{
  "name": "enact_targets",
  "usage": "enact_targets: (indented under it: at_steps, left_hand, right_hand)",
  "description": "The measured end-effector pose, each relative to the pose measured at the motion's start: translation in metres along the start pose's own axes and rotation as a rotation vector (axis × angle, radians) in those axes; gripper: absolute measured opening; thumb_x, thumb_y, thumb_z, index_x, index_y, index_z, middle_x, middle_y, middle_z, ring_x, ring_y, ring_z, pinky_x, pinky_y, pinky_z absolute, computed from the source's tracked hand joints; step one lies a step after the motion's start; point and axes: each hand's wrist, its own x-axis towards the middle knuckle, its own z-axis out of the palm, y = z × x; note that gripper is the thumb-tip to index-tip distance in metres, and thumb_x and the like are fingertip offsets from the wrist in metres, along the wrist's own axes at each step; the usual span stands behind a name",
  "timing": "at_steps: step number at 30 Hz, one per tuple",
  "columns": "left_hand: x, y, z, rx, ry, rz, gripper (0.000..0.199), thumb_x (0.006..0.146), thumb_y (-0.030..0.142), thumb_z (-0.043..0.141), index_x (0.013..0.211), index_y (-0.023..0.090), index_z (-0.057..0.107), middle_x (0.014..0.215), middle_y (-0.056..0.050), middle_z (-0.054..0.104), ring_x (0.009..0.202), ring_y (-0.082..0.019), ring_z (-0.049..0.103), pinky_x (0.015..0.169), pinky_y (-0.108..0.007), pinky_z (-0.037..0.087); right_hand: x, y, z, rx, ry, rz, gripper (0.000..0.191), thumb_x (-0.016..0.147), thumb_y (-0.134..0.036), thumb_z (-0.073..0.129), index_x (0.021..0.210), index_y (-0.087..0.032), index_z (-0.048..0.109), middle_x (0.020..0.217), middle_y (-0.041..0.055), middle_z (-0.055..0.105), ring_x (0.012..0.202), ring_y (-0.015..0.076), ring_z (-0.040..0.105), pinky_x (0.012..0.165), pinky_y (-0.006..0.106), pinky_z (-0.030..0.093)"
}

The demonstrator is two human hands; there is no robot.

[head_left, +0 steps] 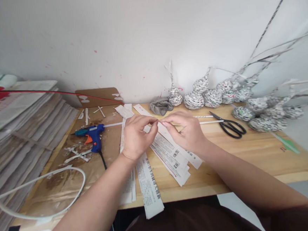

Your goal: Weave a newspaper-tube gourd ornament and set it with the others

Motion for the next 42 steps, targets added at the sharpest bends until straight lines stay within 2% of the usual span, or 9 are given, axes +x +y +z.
enact_targets:
  at_steps: [4, 8, 11, 16, 23, 29, 33, 36, 42]
  left_hand:
    - [0.001, -0.002, 0.003, -0.179, 0.05, -0.007, 0.008, 0.09, 0.024, 0.073, 0.096, 0.02, 0.077, 0.089, -0.003, 0.08, 0.081, -0.015, 0.07, 0.082, -0.031, 0.052]
    - [0.002, -0.001, 0.001, -0.184, 0.067, -0.011, 0.02, 0.087, 0.027, 0.078, 0.105, 0.02, 0.077, 0.088, -0.003, 0.079, 0.082, -0.015, 0.07, 0.084, -0.031, 0.053]
    - [0.002, -0.001, -0.001, -0.197, 0.056, 0.003, 0.019, 0.085, 0.028, 0.08, 0.102, 0.02, 0.077, 0.089, -0.003, 0.079, 0.083, -0.015, 0.07, 0.084, -0.031, 0.053]
    - [0.001, -0.004, -0.001, -0.15, 0.037, 0.046, 0.016, 0.086, 0.031, 0.078, 0.099, 0.021, 0.077, 0.09, -0.004, 0.08, 0.082, -0.017, 0.07, 0.082, -0.033, 0.053]
    - [0.0, -0.007, -0.006, 0.206, 0.069, 0.338, 0.016, 0.086, 0.033, 0.079, 0.101, 0.026, 0.077, 0.085, -0.001, 0.08, 0.083, -0.02, 0.068, 0.09, -0.038, 0.047]
    - [0.0, -0.008, -0.007, 0.206, 0.066, 0.314, 0.016, 0.086, 0.033, 0.079, 0.1, 0.027, 0.077, 0.084, 0.0, 0.08, 0.083, -0.02, 0.067, 0.094, -0.04, 0.046]
    - [0.001, -0.009, -0.006, 0.078, 0.07, 0.249, 0.014, 0.085, 0.032, 0.079, 0.097, 0.025, 0.077, 0.081, -0.001, 0.078, 0.08, -0.019, 0.068, 0.09, -0.038, 0.048]
    - [0.002, -0.01, -0.005, -0.075, 0.067, 0.171, 0.013, 0.085, 0.031, 0.079, 0.095, 0.024, 0.078, 0.082, -0.002, 0.078, 0.08, -0.018, 0.068, 0.085, -0.036, 0.049]
    - [0.003, -0.005, -0.005, -0.364, 0.005, -0.029, 0.016, 0.081, 0.038, 0.082, 0.086, 0.023, 0.08, 0.081, -0.002, 0.079, 0.077, -0.016, 0.068, 0.078, -0.03, 0.051]
  right_hand:
    - [0.004, 0.002, -0.003, 0.2, 0.086, 0.202, 0.011, 0.088, -0.02, 0.068, 0.09, -0.021, 0.078, 0.092, 0.0053, 0.08, 0.089, 0.0209, 0.073, 0.085, 0.038, 0.055]
    - [0.008, 0.006, -0.005, 0.514, -0.053, 0.484, 0.012, 0.084, -0.03, 0.073, 0.088, -0.02, 0.079, 0.092, 0.0056, 0.081, 0.086, 0.0203, 0.075, 0.078, 0.035, 0.057]
    - [0.01, 0.008, -0.007, 0.676, -0.174, 0.554, 0.019, 0.079, -0.036, 0.079, 0.09, -0.02, 0.08, 0.093, 0.006, 0.081, 0.082, 0.0191, 0.074, 0.073, 0.033, 0.056]
    - [0.011, 0.004, -0.009, 0.58, -0.206, 0.534, 0.019, 0.078, -0.035, 0.08, 0.086, -0.018, 0.081, 0.083, 0.0051, 0.078, 0.073, 0.016, 0.068, 0.064, 0.028, 0.052]
    - [0.007, 0.002, -0.009, 0.513, -0.26, 0.684, 0.018, 0.076, -0.034, 0.077, 0.077, -0.015, 0.076, 0.063, 0.0001, 0.067, 0.053, 0.0097, 0.052, 0.049, 0.023, 0.037]
    - [0.009, 0.003, -0.01, 0.547, -0.274, 0.642, 0.014, 0.075, -0.029, 0.076, 0.076, -0.016, 0.073, 0.062, -0.0021, 0.064, 0.054, 0.0085, 0.05, 0.051, 0.023, 0.036]
    - [0.011, 0.004, -0.012, 0.683, -0.283, 0.64, 0.019, 0.077, -0.034, 0.077, 0.083, -0.016, 0.074, 0.076, 0.0023, 0.073, 0.066, 0.0123, 0.063, 0.062, 0.026, 0.047]
    - [0.011, 0.006, -0.012, 0.733, -0.277, 0.573, 0.022, 0.08, -0.037, 0.078, 0.088, -0.017, 0.077, 0.088, 0.0051, 0.078, 0.079, 0.0161, 0.07, 0.074, 0.03, 0.054]
    - [0.007, 0.005, -0.015, 0.573, -0.237, 0.356, 0.016, 0.086, -0.032, 0.075, 0.094, -0.019, 0.08, 0.094, 0.0066, 0.081, 0.079, 0.0178, 0.073, 0.07, 0.03, 0.056]
